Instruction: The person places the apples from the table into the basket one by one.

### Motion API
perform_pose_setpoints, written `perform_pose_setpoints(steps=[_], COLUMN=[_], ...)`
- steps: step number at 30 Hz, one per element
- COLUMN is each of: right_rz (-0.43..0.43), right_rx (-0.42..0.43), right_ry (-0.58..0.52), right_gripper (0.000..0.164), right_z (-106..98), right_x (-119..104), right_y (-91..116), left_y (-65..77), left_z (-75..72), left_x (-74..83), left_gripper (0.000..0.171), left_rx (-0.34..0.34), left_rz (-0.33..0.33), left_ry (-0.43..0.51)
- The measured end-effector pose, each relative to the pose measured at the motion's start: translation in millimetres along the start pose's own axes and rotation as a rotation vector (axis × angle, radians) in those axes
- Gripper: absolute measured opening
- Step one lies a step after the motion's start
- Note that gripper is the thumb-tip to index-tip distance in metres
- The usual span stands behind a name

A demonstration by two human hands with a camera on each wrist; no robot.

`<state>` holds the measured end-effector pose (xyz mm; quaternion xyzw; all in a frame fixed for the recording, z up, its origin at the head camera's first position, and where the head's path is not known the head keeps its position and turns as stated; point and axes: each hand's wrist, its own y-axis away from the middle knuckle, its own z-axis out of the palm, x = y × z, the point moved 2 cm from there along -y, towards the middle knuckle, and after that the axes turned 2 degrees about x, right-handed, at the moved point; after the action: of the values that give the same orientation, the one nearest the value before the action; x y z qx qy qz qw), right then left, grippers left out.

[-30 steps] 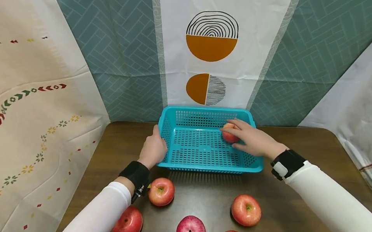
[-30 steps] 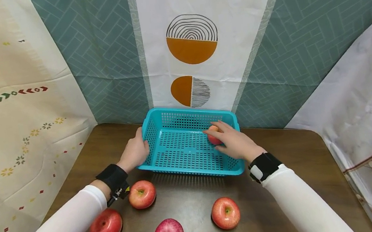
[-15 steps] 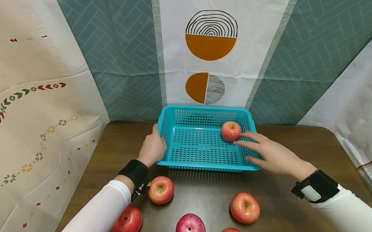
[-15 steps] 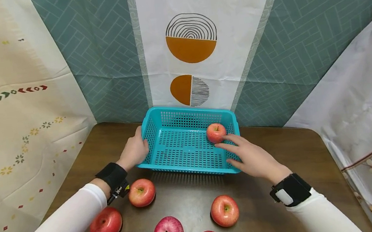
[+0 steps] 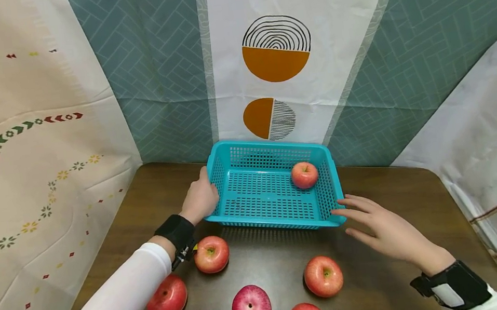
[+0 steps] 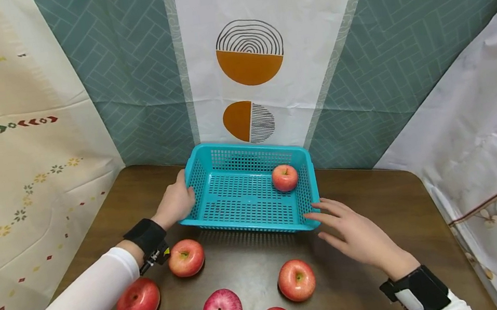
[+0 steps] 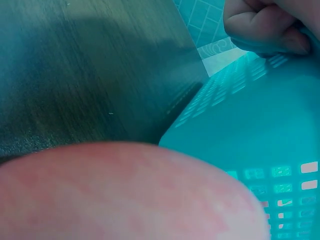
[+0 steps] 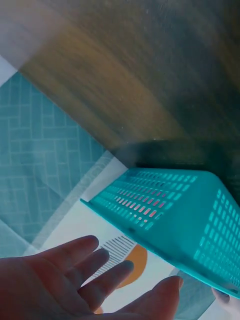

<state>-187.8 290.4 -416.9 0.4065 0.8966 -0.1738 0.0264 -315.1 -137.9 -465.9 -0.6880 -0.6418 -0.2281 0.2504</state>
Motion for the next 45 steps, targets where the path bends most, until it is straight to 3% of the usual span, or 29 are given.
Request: perform_pose_setpoints(steps=[8, 14, 17, 23, 31, 36, 45], right_rz=[0.003, 0.0, -0.014, 0.03, -0.162, -0.214, -0.341], right_rx=[0.091, 0.091, 0.057, -0.103, -0.123, -0.12, -0.006], right_ry=[-0.048, -0.079, -0.078, -0.12, -0.241, -0.264, -0.221], right_gripper=[0.06, 0.056, 0.054, 0.055, 0.065, 0.055, 0.035], right_z=[-1.6, 1.0, 1.4, 4.7, 23.7, 35.8, 55.5], right_x=[-11.5, -20.9, -27.3, -39.0, -40.6, -43.2, -53.2], right_y=[37.4, 62.5, 71.9, 89.1, 111.1, 121.7, 130.1], left_y=[-1.6, 1.2, 1.9, 0.4, -1.0, -1.5, -1.3], left_z=[0.6, -2.8, -2.3, -1.3, -0.5, 0.1, -0.9], left_x=[-1.2, 1.3, 1.1, -0.8, -2.2, -3.2, -2.3], left_gripper=[0.059, 0.059, 0.06, 0.058, 0.057, 0.058, 0.058], left_rx=[-0.006, -0.013, -0.012, -0.004, -0.003, -0.005, -0.009], left_rz=[0.005, -0.002, -0.004, 0.005, 0.007, 0.009, 0.008], left_ry=[0.003, 0.004, -0.001, 0.004, 0.008, 0.004, -0.002])
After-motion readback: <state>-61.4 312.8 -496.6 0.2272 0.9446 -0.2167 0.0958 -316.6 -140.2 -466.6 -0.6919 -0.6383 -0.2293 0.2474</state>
